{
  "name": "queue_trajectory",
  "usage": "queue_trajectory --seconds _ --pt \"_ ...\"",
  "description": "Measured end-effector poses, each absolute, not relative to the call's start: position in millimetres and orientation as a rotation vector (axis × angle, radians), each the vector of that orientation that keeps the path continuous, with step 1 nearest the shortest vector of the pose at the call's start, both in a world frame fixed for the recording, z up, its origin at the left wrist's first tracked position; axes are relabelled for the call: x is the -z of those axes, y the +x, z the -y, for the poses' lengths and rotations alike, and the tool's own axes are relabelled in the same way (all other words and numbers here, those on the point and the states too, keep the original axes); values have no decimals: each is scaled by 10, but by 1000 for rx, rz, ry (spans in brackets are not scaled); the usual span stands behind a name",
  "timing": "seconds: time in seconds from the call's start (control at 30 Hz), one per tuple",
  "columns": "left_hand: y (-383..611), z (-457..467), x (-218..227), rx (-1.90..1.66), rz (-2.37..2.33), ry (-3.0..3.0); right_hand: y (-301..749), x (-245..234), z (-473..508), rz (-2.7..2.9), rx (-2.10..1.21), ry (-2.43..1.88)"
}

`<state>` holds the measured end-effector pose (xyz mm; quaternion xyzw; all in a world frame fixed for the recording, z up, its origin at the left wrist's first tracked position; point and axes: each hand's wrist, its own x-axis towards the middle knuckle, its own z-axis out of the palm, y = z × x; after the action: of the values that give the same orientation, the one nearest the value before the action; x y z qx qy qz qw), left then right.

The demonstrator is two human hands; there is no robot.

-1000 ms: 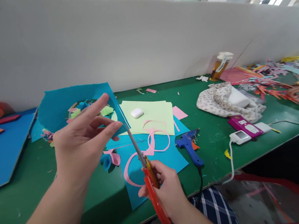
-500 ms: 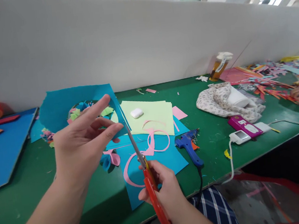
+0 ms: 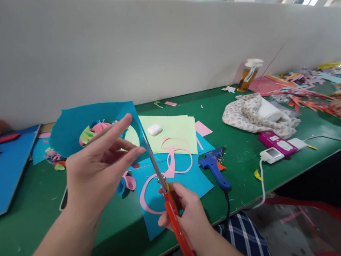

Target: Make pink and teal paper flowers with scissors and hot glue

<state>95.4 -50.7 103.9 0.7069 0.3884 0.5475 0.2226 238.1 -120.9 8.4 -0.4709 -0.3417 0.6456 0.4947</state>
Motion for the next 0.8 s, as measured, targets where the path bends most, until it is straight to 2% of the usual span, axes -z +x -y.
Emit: queue_trajectory --seconds 0.8 --pt "939 488 -1033 -1515 -1101 1937 2385 -110 1202 768 -1588 -1162"
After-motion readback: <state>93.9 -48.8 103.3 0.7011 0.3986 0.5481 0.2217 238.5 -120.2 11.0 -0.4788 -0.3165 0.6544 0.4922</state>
